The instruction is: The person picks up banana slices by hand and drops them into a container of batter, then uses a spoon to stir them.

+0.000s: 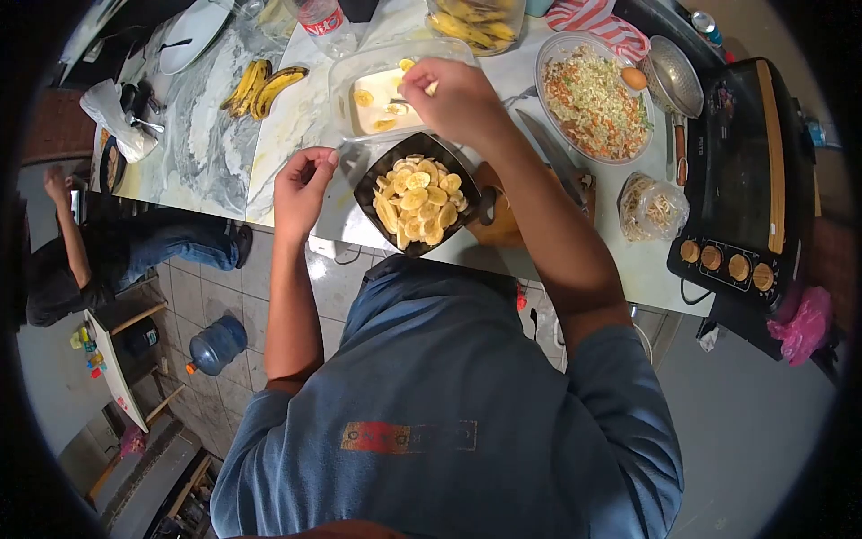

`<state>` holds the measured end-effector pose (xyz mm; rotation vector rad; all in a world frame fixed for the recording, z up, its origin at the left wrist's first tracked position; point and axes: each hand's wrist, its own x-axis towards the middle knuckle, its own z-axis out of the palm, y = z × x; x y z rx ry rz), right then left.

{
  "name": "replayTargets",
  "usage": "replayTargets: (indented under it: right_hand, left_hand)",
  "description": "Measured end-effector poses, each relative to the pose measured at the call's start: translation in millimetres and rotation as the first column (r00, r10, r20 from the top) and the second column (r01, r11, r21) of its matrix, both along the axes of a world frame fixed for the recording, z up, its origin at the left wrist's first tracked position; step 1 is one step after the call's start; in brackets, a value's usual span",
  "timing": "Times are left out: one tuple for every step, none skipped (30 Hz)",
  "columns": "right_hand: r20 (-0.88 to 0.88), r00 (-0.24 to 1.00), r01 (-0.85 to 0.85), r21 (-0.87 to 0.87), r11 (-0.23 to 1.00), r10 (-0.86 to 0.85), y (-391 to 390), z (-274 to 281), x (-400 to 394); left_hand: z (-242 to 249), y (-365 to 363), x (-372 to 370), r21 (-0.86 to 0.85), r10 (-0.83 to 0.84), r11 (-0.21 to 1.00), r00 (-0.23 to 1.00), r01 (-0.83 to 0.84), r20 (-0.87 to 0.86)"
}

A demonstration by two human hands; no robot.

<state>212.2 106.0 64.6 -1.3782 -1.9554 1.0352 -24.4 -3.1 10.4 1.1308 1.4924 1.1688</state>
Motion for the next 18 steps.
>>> replayTargets:
  right_hand:
    - [-0.021, 1.000, 0.016, 0.043, 0.999, -0.015, 10, -3, -2]
    - [-0.021, 1.000, 0.011, 0.042, 0.999, -0.010, 18, -4, -4]
    - [-0.059, 0.998, 0.040, 0.054, 0.998, -0.037, 26, -5, -6]
    - [-0.097, 0.993, 0.068, 0.065, 0.996, -0.061, 30, -7, -7]
    - [-0.065, 0.996, 0.070, 0.081, 0.994, -0.065, 31, -2, -6]
    - [-0.066, 0.996, 0.062, 0.076, 0.995, -0.057, 31, -4, -4]
    - [-0.087, 0.993, 0.084, 0.073, 0.994, -0.078, 30, -5, -2]
    - [-0.108, 0.989, 0.109, 0.070, 0.992, -0.101, 29, -2, -3]
    - [-0.083, 0.992, 0.095, 0.034, 0.995, -0.091, 23, 1, -2]
    - [-0.082, 0.992, 0.094, 0.031, 0.995, -0.091, 15, 4, -1]
    - [-0.053, 0.998, 0.033, 0.029, 0.999, -0.031, 6, 8, 1]
    - [-0.024, 0.999, -0.027, 0.027, 0.999, 0.028, -3, 11, 3]
    - [-0.035, 0.997, -0.063, 0.059, 0.996, 0.065, -13, 4, 4]
    - [-0.033, 0.998, -0.059, 0.058, 0.997, 0.061, -22, 1, 3]
    - [-0.001, 0.984, -0.180, 0.024, 0.983, 0.180, -32, 0, 2]
    - [0.026, 0.954, -0.298, -0.015, 0.954, 0.298, -43, -2, 1]
    - [0.026, 0.955, -0.297, -0.015, 0.955, 0.297, -56, -6, -1]
    - [0.132, 0.940, -0.333, 0.143, 0.932, 0.316, -70, -10, -4]
  left_hand:
    - [0, -1, -1, -0.010, 0.003, 1.000, 1.000, -0.003, 0.001]
    - [0, -1, -1, -0.011, 0.008, 1.000, 1.000, -0.008, 0.001]
    - [-1, -3, -2, -0.016, 0.019, 1.000, 1.000, -0.019, 0.006]
    - [-2, -4, -3, -0.021, 0.031, 0.999, 0.999, -0.031, 0.010]
    - [-1, -4, -5, -0.023, 0.040, 0.999, 0.999, -0.040, 0.009]
    - [-1, -5, -6, -0.026, 0.044, 0.999, 0.999, -0.045, -0.003]
    - [0, -6, -7, -0.029, 0.047, 0.998, 0.999, -0.048, -0.015]
    - [-1, -6, -8, -0.032, 0.054, 0.998, 0.998, -0.054, -0.016]
    - [-1, -5, -9, -0.030, 0.056, 0.998, 0.998, -0.057, -0.012]
    - [-2, -5, -9, -0.028, 0.056, 0.998, 0.998, -0.056, -0.007]
    - [-1, -5, -8, -0.033, 0.055, 0.998, 0.998, -0.055, -0.005]
    - [1, -3, -7, -0.030, 0.046, 0.998, 0.999, -0.046, -0.003]
    - [1, -2, -6, -0.027, 0.037, 0.999, 0.999, -0.037, -0.001]
    - [1, -1, -4, -0.029, 0.033, 0.999, 0.999, -0.033, 0.002]
    - [1, 1, -3, -0.020, 0.026, 0.999, 1.000, -0.026, 0.000]
    - [1, 1, -2, -0.013, 0.020, 1.000, 1.000, -0.020, -0.003]
    - [0, 2, 0, -0.013, 0.018, 1.000, 1.000, -0.018, -0.002]
    - [0, 3, 1, -0.006, 0.015, 1.000, 1.000, -0.015, 0.004]
